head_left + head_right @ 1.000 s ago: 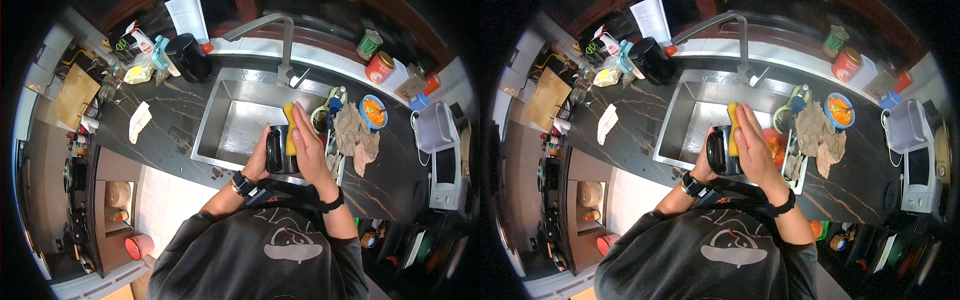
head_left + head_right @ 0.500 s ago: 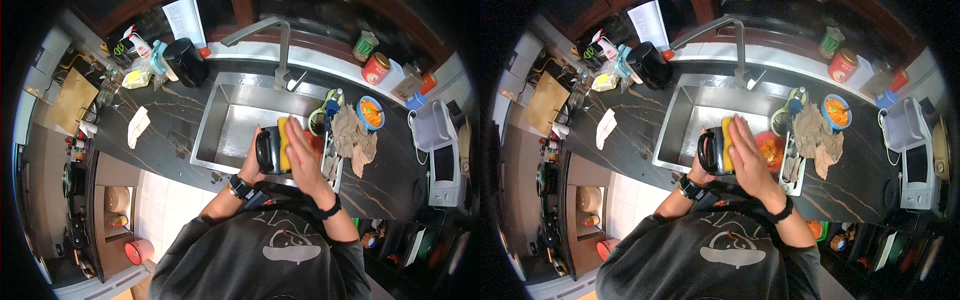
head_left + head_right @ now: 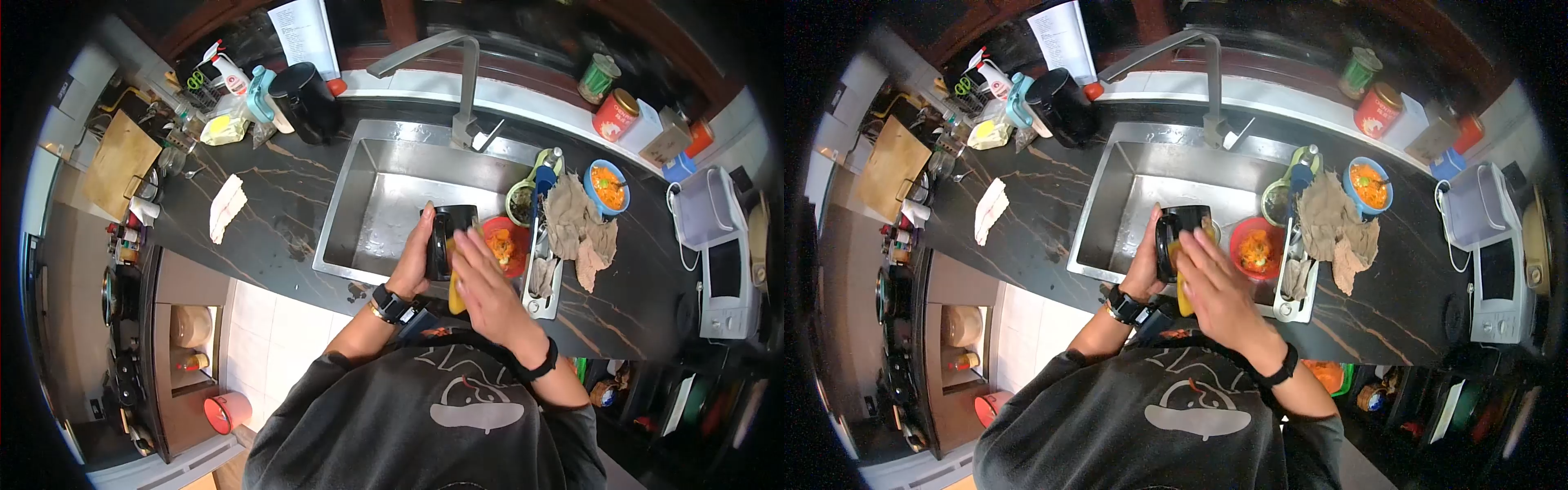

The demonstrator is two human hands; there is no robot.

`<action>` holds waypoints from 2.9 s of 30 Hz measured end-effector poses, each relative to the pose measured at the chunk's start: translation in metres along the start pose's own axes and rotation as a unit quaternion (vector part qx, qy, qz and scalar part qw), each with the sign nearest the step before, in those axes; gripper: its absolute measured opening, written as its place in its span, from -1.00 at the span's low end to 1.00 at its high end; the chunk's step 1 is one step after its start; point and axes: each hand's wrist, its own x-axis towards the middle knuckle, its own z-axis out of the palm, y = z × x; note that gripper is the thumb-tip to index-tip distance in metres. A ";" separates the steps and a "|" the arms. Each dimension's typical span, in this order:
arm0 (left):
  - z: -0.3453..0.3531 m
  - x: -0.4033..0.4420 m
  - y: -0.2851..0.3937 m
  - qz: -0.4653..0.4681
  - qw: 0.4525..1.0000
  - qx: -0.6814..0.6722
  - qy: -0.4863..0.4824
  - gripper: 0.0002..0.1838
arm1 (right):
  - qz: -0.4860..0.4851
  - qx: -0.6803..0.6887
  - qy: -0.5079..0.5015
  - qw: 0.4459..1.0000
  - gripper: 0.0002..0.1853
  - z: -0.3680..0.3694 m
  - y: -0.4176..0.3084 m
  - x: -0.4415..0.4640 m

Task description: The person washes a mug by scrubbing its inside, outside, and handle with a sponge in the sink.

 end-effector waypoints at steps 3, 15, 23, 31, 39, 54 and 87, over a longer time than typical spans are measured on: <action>-0.010 0.002 -0.002 -0.059 0.995 0.057 -0.055 -0.52 | -0.021 -0.013 0.000 1.000 -0.57 0.002 0.011 -0.003; 0.009 -0.007 0.003 0.018 0.981 0.192 0.032 -0.50 | -0.035 0.018 0.043 0.998 -0.70 0.000 0.016 -0.014; 0.014 -0.009 0.001 0.006 0.987 0.162 0.003 -0.45 | 0.141 0.115 0.267 0.946 -0.80 -0.005 0.027 -0.009; 0.017 -0.006 -0.010 0.105 0.965 0.235 0.057 -0.50 | 0.035 -0.022 0.240 0.970 -0.71 0.002 -0.007 0.003; 0.021 -0.011 0.005 0.173 0.932 0.310 0.067 -0.55 | 0.028 -0.072 0.208 0.975 -0.69 0.005 -0.013 0.010; 0.005 -0.019 0.008 -0.091 0.987 -0.058 -0.116 -0.45 | 0.106 0.158 0.348 0.918 -0.84 0.006 0.023 0.017; 0.000 -0.008 0.005 -0.022 0.996 -0.069 -0.052 -0.29 | 0.137 0.137 0.147 0.970 -0.65 0.012 0.010 0.020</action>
